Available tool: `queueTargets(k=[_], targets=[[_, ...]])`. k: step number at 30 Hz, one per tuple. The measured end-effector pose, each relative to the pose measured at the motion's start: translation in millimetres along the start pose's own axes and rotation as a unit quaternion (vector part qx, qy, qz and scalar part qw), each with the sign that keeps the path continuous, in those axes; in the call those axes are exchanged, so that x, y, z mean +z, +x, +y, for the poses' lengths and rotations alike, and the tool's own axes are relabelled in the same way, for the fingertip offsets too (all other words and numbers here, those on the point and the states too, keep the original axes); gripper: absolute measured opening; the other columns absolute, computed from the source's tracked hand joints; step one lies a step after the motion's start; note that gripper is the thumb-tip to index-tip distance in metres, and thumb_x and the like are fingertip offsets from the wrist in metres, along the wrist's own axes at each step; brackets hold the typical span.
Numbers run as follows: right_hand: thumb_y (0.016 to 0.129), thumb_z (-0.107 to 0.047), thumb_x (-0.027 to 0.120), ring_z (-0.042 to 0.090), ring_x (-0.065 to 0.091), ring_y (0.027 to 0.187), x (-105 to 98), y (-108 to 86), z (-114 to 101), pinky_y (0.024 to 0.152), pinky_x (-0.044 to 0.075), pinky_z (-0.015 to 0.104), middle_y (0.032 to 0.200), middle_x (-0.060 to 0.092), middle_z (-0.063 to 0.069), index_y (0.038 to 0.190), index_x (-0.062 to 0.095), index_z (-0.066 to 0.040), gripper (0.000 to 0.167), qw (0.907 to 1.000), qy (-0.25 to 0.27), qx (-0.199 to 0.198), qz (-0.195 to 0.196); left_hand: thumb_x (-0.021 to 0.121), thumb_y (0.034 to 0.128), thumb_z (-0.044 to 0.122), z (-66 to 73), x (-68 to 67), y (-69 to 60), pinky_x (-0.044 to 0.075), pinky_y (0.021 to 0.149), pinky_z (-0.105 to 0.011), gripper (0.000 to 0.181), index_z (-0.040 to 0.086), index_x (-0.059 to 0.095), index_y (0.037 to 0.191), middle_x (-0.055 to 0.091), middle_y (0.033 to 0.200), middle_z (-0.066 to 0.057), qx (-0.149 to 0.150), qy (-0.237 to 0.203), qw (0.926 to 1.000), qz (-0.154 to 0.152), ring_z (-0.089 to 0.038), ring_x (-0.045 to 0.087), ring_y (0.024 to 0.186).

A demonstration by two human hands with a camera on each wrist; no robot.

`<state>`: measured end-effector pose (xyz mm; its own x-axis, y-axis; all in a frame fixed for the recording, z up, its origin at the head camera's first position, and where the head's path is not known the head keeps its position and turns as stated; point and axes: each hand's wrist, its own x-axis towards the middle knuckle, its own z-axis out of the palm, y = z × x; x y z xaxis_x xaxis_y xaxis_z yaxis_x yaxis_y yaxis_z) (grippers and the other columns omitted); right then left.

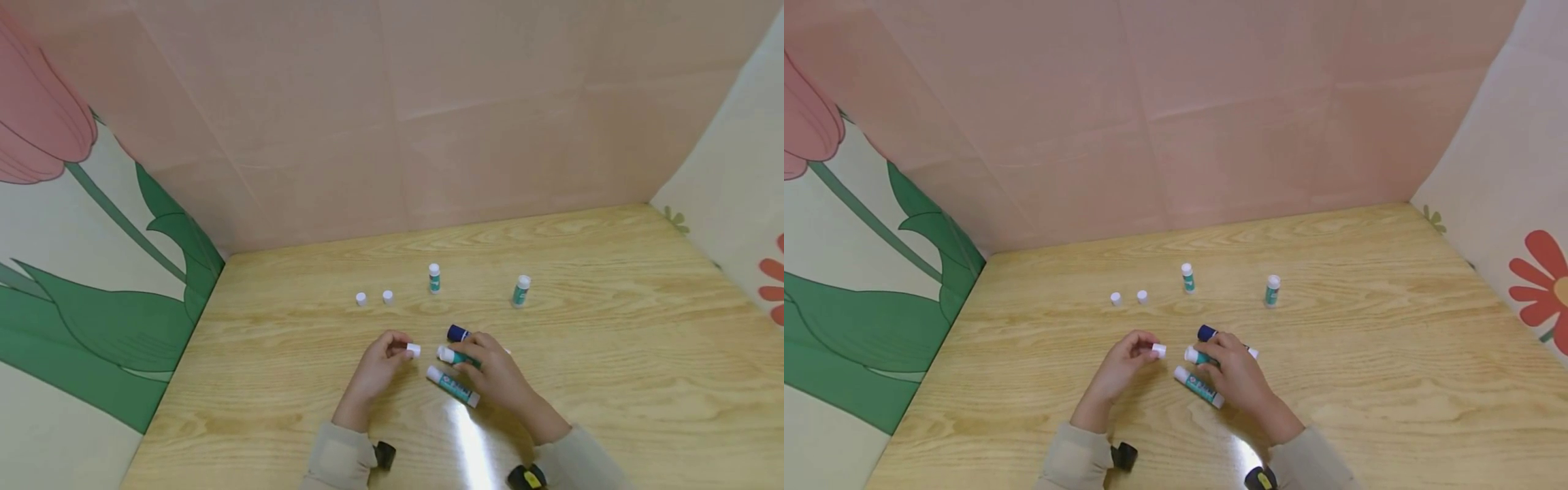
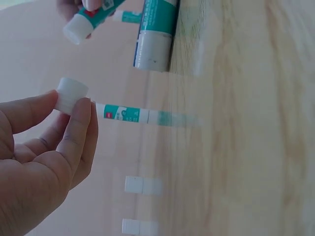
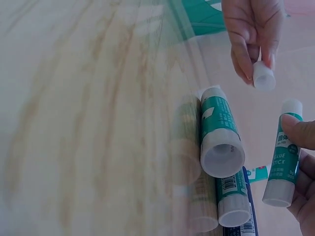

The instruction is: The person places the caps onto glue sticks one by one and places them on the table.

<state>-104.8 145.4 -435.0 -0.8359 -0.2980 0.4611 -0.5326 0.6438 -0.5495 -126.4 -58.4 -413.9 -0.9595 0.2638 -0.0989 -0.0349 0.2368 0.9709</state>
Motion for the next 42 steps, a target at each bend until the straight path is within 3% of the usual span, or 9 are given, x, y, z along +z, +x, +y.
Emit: queueTargets(k=[3, 11, 28, 32, 39, 42], targets=[[0.065, 0.004, 0.071, 0.013, 0.046, 0.077, 0.6, -0.3, 0.2, 0.061, 0.044, 0.024, 0.084, 0.051, 0.001, 0.094, 0.065, -0.001, 0.03, 1.0, 0.001, 0.001, 0.0, 0.056, 0.0821, 0.005, -10.4, 0.3, 5.3, 0.043, 0.07, -0.031, 0.018, -0.002, 0.054, 0.099, 0.055, 0.093, -0.006, 0.0, -0.006, 1.0, -0.003, -0.017, 0.05, 0.084], [0.064, 0.006, 0.071, 0.012, 0.046, 0.077, 1.5, -1.4, 0.8, 0.06, 0.044, 0.022, 0.085, 0.051, 0.0, 0.094, 0.065, 0.0, 0.031, 0.9999, 0.008, -0.007, 0.007, 0.056, 0.0837, 0.012, -11.1, 0.9, 4.9, 0.044, 0.072, -0.034, 0.024, -0.002, 0.053, 0.103, 0.055, 0.092, -0.004, 0.001, 0.011, 0.9998, -0.017, -0.015, 0.051, 0.081], [0.062, 0.006, 0.072, 0.012, 0.045, 0.075, 1.0, -1.7, 1.9, 0.058, 0.044, 0.021, 0.084, 0.051, 0.001, 0.092, 0.065, 0.002, 0.031, 0.9996, 0.008, -0.023, 0.011, 0.057, 0.0832, 0.013, -12.3, 5.1, 5.9, 0.043, 0.069, -0.025, 0.022, -0.001, 0.054, 0.1, 0.056, 0.091, -0.003, 0.019, 0.014, 0.9992, -0.033, -0.015, 0.051, 0.082], [0.062, 0.005, 0.072, 0.012, 0.045, 0.074, 1.1, -1.5, 2.0, 0.058, 0.044, 0.021, 0.083, 0.051, 0.001, 0.092, 0.065, 0.001, 0.031, 0.9996, 0.008, -0.026, 0.01, 0.057, 0.0828, 0.009, -7.2, 5.2, 3.8, 0.044, 0.07, -0.027, 0.02, -0.002, 0.054, 0.1, 0.056, 0.091, -0.006, 0.022, 0.004, 0.999, -0.038, -0.018, 0.052, 0.083], [0.062, 0.004, 0.073, 0.011, 0.045, 0.074, 1.2, -1.4, 0.6, 0.058, 0.044, 0.021, 0.082, 0.051, 0.001, 0.091, 0.065, 0.002, 0.03, 0.9993, 0.007, -0.036, 0.009, 0.055, 0.0831, 0.002, 16.0, 6.4, -6.7, 0.044, 0.071, -0.03, 0.018, -0.007, 0.052, 0.098, 0.056, 0.09, -0.011, 0.02, 0.007, 0.9988, -0.044, -0.023, 0.053, 0.084], [0.062, 0.004, 0.073, 0.011, 0.045, 0.074, 1.4, -1.5, 0.2, 0.058, 0.044, 0.021, 0.083, 0.051, 0.001, 0.091, 0.065, 0.001, 0.03, 0.9993, 0.009, -0.035, 0.009, 0.055, 0.0828, 0.002, 16.5, 7.0, -7.3, 0.044, 0.071, -0.031, 0.018, -0.007, 0.052, 0.098, 0.056, 0.089, -0.011, 0.018, 0.006, 0.9988, -0.045, -0.022, 0.053, 0.083]])
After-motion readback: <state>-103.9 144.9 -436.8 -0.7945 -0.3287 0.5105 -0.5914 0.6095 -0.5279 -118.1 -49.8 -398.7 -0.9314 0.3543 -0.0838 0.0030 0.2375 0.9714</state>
